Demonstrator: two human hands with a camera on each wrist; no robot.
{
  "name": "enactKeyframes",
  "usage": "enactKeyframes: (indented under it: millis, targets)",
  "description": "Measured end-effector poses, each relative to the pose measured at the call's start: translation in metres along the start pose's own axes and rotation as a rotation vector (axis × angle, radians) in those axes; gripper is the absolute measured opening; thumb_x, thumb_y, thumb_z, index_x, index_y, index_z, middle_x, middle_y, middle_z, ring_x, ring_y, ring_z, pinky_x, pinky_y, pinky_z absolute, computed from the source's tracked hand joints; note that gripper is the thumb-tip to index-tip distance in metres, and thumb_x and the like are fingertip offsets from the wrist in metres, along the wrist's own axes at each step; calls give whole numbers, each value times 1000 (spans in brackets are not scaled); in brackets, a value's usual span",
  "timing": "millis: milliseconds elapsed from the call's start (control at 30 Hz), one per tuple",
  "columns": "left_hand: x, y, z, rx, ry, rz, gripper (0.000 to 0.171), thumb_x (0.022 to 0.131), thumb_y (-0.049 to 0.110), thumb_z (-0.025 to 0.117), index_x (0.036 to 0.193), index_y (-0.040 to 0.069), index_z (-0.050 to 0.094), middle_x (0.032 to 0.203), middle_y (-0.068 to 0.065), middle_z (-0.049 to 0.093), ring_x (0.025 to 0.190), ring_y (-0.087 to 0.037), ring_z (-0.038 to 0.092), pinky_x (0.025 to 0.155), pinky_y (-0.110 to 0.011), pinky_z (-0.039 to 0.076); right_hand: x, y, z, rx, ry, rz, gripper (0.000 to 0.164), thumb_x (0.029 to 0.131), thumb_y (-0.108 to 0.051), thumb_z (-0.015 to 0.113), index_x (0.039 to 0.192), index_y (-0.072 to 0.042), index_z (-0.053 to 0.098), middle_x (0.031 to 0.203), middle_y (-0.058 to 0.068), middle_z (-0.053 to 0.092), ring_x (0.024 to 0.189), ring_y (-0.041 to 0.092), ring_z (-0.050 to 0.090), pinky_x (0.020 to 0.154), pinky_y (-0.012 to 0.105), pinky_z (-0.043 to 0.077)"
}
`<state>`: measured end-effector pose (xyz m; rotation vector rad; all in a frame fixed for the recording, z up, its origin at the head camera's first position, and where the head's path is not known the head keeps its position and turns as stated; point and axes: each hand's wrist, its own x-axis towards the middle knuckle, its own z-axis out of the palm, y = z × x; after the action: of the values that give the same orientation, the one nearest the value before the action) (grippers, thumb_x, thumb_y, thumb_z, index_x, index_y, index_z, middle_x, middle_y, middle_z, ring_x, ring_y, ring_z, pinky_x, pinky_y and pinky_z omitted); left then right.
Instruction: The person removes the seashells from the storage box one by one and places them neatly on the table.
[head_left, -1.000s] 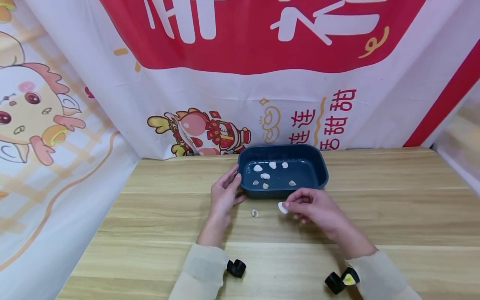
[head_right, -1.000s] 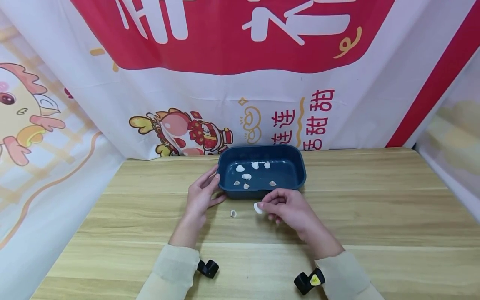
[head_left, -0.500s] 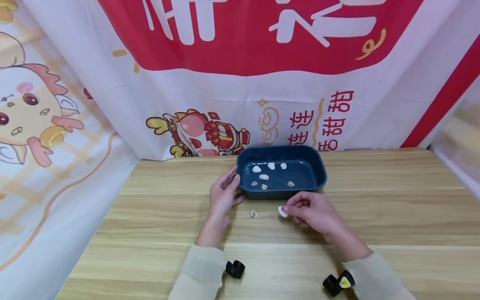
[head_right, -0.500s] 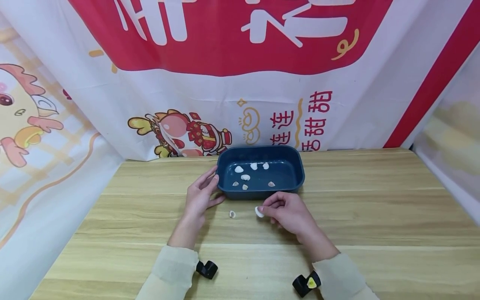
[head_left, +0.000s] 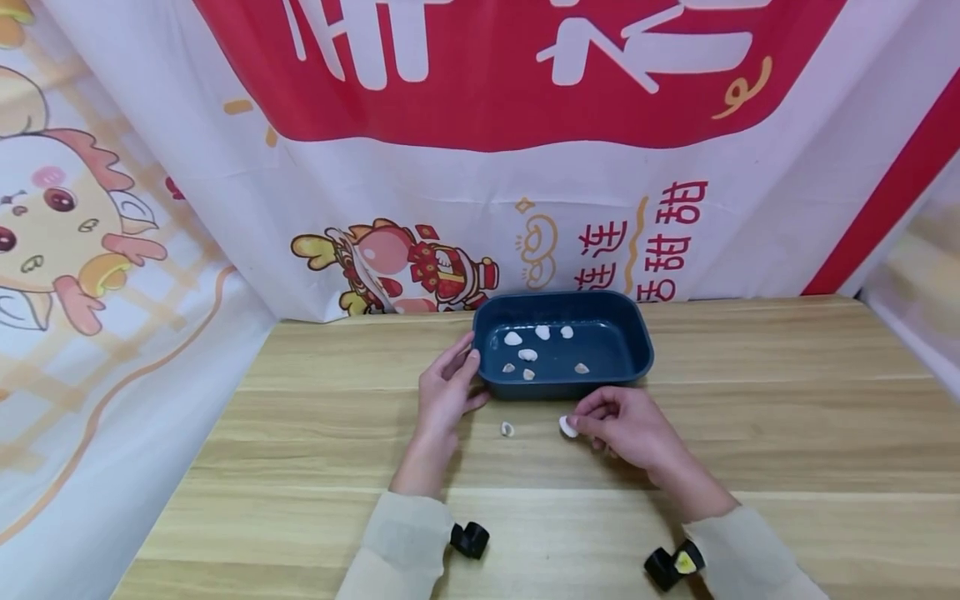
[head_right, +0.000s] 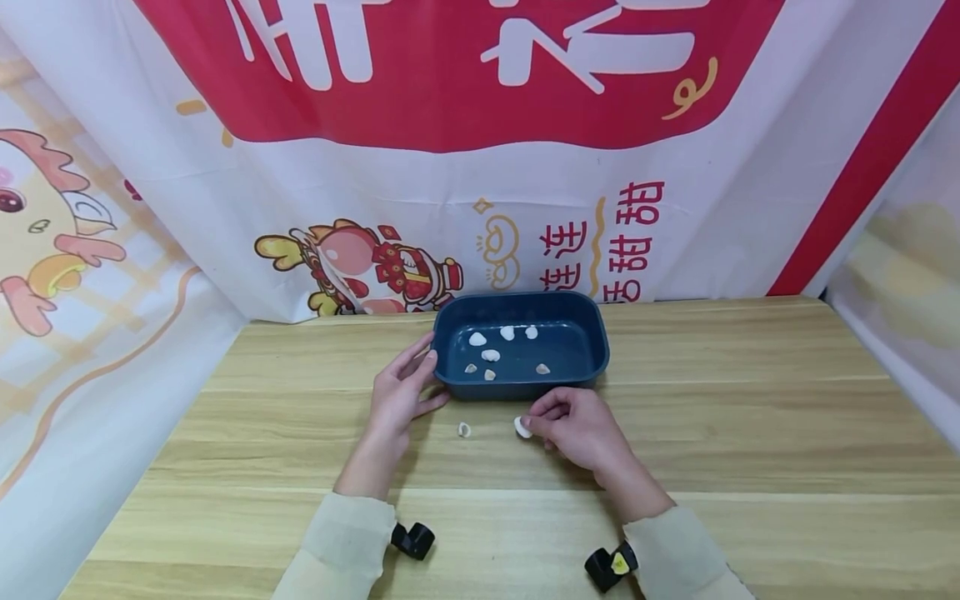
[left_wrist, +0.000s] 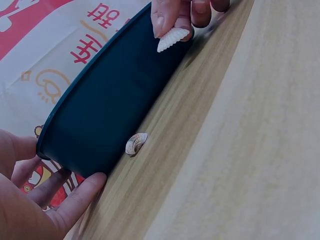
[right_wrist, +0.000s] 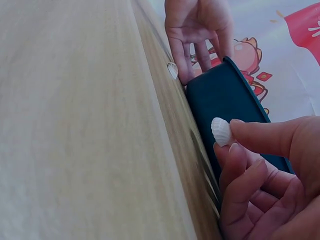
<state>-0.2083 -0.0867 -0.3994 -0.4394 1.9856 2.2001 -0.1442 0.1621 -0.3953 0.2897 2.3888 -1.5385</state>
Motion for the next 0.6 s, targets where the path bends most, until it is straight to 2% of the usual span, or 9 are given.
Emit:
enactKeyframes:
  millis: [200, 433, 600]
  targets:
    - [0, -1, 0, 8, 12, 1, 34, 109, 33, 66, 142, 42, 68, 156, -3, 60, 137, -28, 64, 100, -53, 64, 1, 1, 2, -43, 21, -20, 21, 98, -22, 81, 111, -6, 74, 93, 11, 72, 74, 23, 63, 60, 29, 55]
    - [0, -1, 0, -3, -1, -5, 34, 108, 34, 67, 142, 42, 69, 157, -4, 59, 140, -28, 62, 102, -54, 63, 3, 3, 4, -126, 65, -82, 15, 97, -19, 81, 105, -7, 77, 96, 9, 75, 73, 21, 66, 66, 29, 59]
    - [1, -1, 0, -3, 2, 0, 34, 108, 34, 67, 141, 42, 69, 156, -4, 59, 139, -28, 62, 102, -55, 63, 3, 2, 7, -141, 78, -99, 13, 97, -18, 82, 104, -8, 77, 96, 9, 76, 72, 20, 66, 66, 29, 60]
